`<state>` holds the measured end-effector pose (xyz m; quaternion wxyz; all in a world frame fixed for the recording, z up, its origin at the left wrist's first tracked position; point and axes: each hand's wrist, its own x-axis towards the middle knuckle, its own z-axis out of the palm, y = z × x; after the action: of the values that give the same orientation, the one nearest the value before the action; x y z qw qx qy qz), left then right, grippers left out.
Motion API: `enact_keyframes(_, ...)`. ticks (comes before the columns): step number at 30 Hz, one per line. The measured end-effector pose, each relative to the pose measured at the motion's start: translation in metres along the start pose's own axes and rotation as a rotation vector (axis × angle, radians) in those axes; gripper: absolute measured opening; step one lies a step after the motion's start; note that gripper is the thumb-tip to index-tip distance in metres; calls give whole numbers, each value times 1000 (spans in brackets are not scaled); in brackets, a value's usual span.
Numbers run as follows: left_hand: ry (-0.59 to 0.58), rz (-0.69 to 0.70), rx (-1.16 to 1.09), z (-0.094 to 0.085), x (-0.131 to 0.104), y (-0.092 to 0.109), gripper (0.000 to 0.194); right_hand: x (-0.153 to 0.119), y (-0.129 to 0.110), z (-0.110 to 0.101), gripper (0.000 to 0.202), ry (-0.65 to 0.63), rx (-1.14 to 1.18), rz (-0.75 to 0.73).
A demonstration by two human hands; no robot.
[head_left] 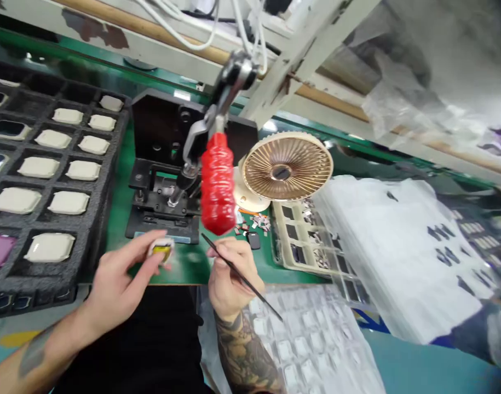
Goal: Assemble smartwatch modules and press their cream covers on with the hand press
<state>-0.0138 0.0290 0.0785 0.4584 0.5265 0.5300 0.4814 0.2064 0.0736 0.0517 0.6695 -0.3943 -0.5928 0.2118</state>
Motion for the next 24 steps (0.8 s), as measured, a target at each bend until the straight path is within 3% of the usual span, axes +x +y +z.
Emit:
enact_keyframes(2, -44, -70, -111, 23, 25, -8, 36, -5, -2, 14, 28, 28, 44, 50)
enact_keyframes(4, -74, -117, -162, 32, 37, -15, 37, -12, -3, 20, 30, -9, 40, 125)
enact_keyframes(7, -79, -136, -140, 31, 34, -19, 39, -20, -2, 19, 28, -87, -4, 169)
enact_keyframes(19, -81, -99, -149, 25, 26, -22, 47, -21, 0, 16, 22, -186, -53, 209)
enact_keyframes(24, -117, -87, -208, 22, 24, -24, 51, -17, 4, 13, 9, -202, 142, 401)
